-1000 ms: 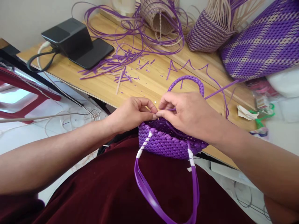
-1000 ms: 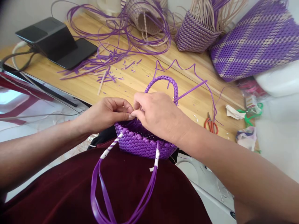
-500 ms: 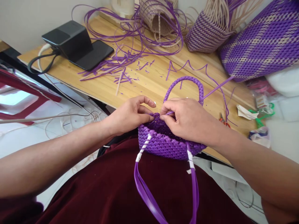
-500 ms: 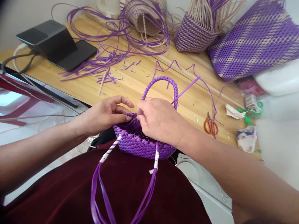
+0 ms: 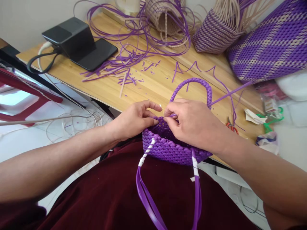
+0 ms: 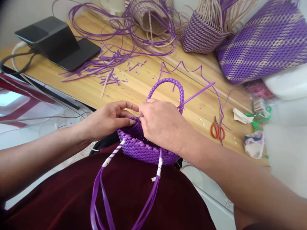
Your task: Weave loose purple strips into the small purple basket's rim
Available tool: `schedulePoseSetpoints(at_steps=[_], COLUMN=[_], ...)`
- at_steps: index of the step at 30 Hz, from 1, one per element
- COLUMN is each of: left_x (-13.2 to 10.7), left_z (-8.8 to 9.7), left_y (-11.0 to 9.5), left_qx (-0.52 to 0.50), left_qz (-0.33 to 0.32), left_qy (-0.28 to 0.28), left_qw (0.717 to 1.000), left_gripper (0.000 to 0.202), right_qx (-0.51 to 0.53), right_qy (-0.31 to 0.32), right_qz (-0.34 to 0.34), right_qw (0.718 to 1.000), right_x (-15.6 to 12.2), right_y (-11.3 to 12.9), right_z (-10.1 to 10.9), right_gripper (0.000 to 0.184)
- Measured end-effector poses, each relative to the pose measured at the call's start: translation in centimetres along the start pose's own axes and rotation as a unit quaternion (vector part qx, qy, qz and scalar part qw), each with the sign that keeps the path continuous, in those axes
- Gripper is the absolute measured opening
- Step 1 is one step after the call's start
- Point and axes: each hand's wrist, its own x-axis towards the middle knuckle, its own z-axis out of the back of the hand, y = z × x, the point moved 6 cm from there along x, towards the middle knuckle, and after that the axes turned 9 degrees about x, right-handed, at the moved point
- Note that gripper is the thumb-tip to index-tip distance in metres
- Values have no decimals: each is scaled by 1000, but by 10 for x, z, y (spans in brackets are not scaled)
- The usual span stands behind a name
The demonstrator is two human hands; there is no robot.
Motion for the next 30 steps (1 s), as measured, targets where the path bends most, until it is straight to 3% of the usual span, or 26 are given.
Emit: schedulePoseSetpoints(at_steps=[6, 15, 20, 30], left_x=[0, 2, 2, 1], left_z=[0, 1, 2, 1], left_y=[1, 3, 2, 1], left_qx=[3, 12, 23, 21], left_qz=[-7, -17, -12, -12], left_qy=[5, 9, 8, 5], left_qw=[1000, 1000, 1000, 1000], left_gripper=[41, 37, 38, 36], right_qx=[-23, 29, -7, -20], right_qy=[16, 57, 25, 33], right_qz=[-3, 6, 8, 9], right_qw=[1000, 998, 1000, 999], right_x=[3, 6, 4, 7], right_y=[2, -3, 0, 1], right_z=[1, -7, 1, 1], right_gripper=[11, 11, 11, 12])
